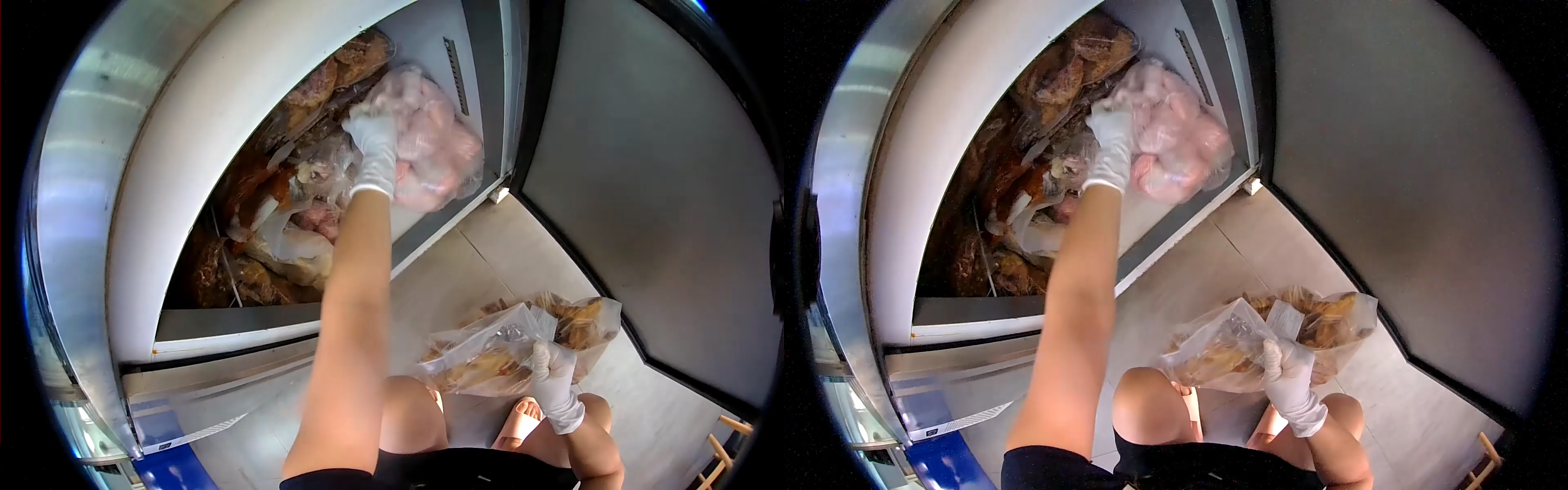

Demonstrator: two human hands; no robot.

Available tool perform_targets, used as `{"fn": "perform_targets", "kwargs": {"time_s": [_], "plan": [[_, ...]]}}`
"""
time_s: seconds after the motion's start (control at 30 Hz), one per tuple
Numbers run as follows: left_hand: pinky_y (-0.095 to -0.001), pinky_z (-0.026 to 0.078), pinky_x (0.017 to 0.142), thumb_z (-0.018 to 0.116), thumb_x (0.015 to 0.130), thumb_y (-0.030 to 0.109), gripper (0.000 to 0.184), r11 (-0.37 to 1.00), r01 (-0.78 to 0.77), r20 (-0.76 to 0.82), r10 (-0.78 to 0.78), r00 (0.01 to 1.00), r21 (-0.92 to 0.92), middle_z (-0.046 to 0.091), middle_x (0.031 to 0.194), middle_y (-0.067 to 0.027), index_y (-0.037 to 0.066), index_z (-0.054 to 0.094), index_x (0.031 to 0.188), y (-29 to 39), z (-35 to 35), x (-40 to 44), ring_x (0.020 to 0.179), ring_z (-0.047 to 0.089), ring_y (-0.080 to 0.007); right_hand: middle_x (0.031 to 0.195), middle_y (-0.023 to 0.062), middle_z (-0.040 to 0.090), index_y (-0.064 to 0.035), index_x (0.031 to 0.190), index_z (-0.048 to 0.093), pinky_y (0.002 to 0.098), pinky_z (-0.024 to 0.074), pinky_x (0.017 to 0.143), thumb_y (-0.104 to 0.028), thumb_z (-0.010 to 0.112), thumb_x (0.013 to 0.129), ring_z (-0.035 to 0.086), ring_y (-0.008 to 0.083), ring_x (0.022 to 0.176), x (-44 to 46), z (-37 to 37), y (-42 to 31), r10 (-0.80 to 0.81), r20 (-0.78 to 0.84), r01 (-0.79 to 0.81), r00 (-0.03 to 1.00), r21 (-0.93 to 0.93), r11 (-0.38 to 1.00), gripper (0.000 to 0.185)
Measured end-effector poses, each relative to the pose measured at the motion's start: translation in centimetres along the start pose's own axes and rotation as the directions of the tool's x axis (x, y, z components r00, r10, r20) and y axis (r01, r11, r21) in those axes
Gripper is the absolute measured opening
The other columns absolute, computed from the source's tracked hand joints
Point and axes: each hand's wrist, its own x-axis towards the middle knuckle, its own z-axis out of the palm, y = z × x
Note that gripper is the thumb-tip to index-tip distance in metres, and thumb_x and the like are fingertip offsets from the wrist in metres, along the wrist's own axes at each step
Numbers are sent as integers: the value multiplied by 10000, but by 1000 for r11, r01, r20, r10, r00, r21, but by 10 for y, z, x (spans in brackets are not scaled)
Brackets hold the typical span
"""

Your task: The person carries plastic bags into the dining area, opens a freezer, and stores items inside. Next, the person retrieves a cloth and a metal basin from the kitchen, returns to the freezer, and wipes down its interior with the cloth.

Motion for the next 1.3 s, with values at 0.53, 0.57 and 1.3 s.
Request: {"fn": "perform_targets", "kwargs": {"time_s": [0.53, 0.57, 1.3], "plan": [[-567, 156, 1022, 505, 682, 689, 1078, 989, 22, 245, -57, 968, 144, 51, 1458, -201, 61, 22, 1413, -38, -6, -51, 1353, 25, -330, 504, 46, 424, 26, 625, 495, 292, 340, 441, -227, 468, 928, 362, 130, 462, 6, 27, -17, -83, -74, 90, 994, 91, 992, 396], [-585, 137, 1019, 498, 676, 701, 1088, 996, 17, 302, -42, 952, 84, 33, 1463, -192, 72, 7, 1415, -47, -5, -42, 1358, -9, -321, 504, 39, 413, 26, 622, 490, 287, 336, 440, -224, 464, 930, 354, 125, 464, 6, 27, -18, -110, -57, 114, 992, 76, 991, 397], [-387, 328, 975, 762, 643, 294, 845, 874, -165, 823, 486, 293, -457, 466, 1224, -150, 3, 324, 1305, -12, -193, -253, 1133, 444, -272, 525, -15, 394, 10, 602, 460, 260, 313, 453, -198, 464, 934, 329, 73, 508, 26, 40, -13, -91, -268, 131, 959, 136, 982, 391]]}}
